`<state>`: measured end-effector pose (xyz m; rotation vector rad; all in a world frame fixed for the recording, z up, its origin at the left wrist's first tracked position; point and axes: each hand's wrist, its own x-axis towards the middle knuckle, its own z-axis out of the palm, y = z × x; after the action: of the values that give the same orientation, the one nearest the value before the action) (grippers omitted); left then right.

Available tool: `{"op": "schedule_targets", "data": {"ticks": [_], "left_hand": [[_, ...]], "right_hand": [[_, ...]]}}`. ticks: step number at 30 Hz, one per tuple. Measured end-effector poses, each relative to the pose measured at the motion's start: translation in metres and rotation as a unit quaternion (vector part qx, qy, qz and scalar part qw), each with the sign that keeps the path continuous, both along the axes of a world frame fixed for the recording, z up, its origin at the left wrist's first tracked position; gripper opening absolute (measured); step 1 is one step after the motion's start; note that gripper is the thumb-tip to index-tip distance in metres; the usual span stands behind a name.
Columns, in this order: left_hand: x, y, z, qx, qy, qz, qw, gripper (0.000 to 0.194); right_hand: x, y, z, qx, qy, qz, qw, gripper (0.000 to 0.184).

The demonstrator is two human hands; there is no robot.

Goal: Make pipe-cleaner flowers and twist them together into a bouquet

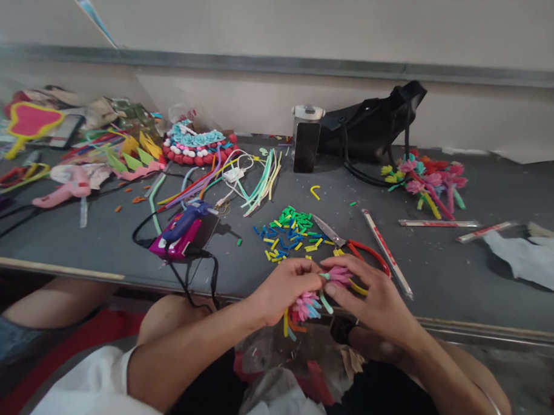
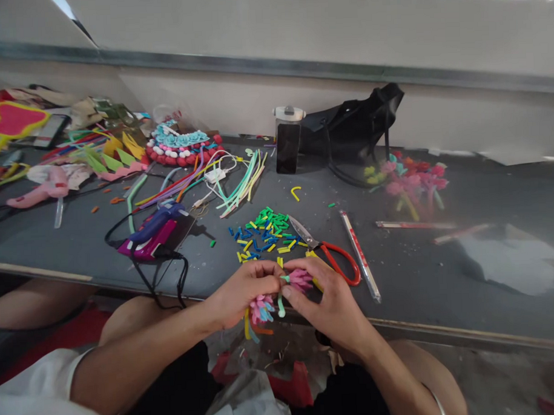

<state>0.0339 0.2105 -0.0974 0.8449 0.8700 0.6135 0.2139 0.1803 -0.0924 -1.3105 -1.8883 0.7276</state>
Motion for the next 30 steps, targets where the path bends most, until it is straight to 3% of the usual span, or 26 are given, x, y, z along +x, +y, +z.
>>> {"op": "schedule_targets", "data": {"ticks": [5, 12, 16, 20, 22, 24, 26, 30], "left_hand": [[-0.0021, -0.0008, 0.0021, 0.023, 0.043, -0.023, 0.999, 0.011], [-0.0048, -0.0022, 0.0034, 0.215, 0.147, -0.065, 0.963, 0.013], [-0.0065, -0.0059, 0.0037, 0.334, 0.21, -0.084, 0.915, 0.014], [-0.0073, -0.009, 0.0017, 0.48, 0.258, -0.089, 0.834, 0.022], [-0.0072, -0.0098, -0.0005, 0.528, 0.275, -0.092, 0.798, 0.023], [-0.0067, -0.0101, -0.0022, 0.549, 0.284, -0.091, 0.781, 0.021], [-0.0063, -0.0098, -0.0022, 0.541, 0.29, -0.084, 0.785, 0.019], [-0.0069, -0.0074, 0.0042, 0.453, 0.298, -0.067, 0.838, 0.023]], "right_hand": [[-0.0054, -0.0016, -0.0016, -0.015, -0.004, -0.009, 1.0, 0.012], [-0.0042, -0.0007, -0.0045, -0.008, -0.022, -0.023, 0.999, 0.014], [-0.004, -0.0013, -0.0026, -0.046, -0.009, -0.009, 0.999, 0.018], [-0.0038, -0.0018, -0.0013, -0.114, 0.037, -0.004, 0.993, 0.023], [-0.0038, -0.0017, -0.0009, -0.134, 0.055, -0.004, 0.99, 0.024], [-0.0035, -0.0017, -0.0006, -0.136, 0.06, -0.003, 0.989, 0.023], [-0.003, -0.002, -0.0004, -0.115, 0.052, -0.007, 0.992, 0.022], [-0.0024, -0.0049, -0.001, -0.016, 0.005, -0.025, 1.0, 0.013]]}}
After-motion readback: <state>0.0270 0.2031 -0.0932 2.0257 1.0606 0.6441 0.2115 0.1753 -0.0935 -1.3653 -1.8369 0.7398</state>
